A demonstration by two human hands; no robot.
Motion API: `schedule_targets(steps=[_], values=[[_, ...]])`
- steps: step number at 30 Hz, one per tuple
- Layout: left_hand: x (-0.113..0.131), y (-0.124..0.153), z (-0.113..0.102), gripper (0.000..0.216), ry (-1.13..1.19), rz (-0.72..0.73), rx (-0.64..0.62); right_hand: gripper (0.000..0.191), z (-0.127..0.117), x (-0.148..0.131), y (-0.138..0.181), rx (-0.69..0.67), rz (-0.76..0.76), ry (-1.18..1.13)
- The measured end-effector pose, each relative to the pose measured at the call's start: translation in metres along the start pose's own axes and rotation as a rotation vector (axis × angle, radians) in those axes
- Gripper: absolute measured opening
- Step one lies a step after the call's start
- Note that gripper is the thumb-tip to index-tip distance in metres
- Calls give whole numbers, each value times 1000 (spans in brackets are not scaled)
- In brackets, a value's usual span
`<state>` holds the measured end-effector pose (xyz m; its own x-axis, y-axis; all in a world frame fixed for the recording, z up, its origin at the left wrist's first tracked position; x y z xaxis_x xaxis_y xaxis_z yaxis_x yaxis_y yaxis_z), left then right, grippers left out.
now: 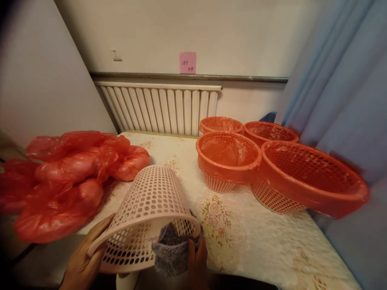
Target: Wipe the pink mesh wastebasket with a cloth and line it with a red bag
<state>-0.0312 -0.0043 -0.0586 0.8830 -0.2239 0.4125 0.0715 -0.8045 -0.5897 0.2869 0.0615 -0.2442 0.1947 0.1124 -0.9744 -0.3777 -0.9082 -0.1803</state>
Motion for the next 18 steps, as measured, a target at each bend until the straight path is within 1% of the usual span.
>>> schedule_targets(steps=[4, 9, 15, 18], values=[[2, 0, 0, 50, -36, 34, 4, 53, 1, 8, -1, -53, 77, -14], [3, 0, 1, 50, -35, 65, 32, 51, -1, 8, -1, -28, 98, -4], [-2, 2, 2, 50, 56, 93, 52, 44, 1, -10, -5, -100, 81, -43], [-8, 8, 5, 48, 122, 40, 70, 41, -1, -26, -10, -114, 49, -44]])
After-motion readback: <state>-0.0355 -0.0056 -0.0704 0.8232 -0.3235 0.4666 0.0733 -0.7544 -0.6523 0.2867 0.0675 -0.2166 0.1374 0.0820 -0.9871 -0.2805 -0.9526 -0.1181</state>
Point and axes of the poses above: each hand's wrist, its own y-axis away from the middle knuckle, its own z-axis out of the palm, x = y × z, the point moved 5 cm from there along -y, towards the middle knuckle, and after that the axes turned 4 degrees about -y, right-handed, at the moved point
